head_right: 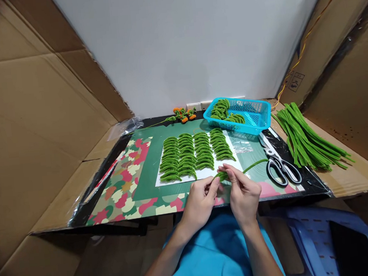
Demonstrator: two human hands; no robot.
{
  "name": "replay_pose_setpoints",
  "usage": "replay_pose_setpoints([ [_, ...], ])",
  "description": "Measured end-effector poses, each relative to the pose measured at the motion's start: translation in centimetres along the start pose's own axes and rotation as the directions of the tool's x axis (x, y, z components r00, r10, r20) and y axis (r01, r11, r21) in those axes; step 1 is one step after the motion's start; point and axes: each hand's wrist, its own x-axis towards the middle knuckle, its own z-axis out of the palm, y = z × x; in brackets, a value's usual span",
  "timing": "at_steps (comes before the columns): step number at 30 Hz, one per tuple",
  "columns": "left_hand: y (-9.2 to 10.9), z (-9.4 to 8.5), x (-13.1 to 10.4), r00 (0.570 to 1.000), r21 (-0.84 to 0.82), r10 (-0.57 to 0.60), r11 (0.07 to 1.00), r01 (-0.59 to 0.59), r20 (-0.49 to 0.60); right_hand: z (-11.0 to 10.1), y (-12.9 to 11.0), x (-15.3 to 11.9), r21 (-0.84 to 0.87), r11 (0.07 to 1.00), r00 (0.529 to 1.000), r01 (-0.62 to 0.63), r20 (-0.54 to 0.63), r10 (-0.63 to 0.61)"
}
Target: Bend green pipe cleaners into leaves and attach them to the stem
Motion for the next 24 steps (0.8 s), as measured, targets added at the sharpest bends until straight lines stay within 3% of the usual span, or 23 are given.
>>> replay_pose_setpoints([
  [9, -0.28, -0.29, -0.04, 0.994, -0.159, -0.093, 0.982, 0.1, 0.05, -0.19, -0.44, 0.28, 0.043, 0.991, 0.981, -0.128, 0.154, 0.12],
  [18, -0.01, -0.72, -0.11, 0.991, -0.105, -0.031, 0.993, 0.045, 0.13, -0.23, -0.15, 0.13, -0.103, 0.995, 1.0, 0.014, 0.016, -0.012],
  [24, 0.28, -0.84, -0.22, 0.983, -0.058, -0.007, 0.998, 0.018, 0.184, -0.39, -0.43, 0.44, -0.082, 0.997, 0.996, 0.005, 0.084, 0.002],
])
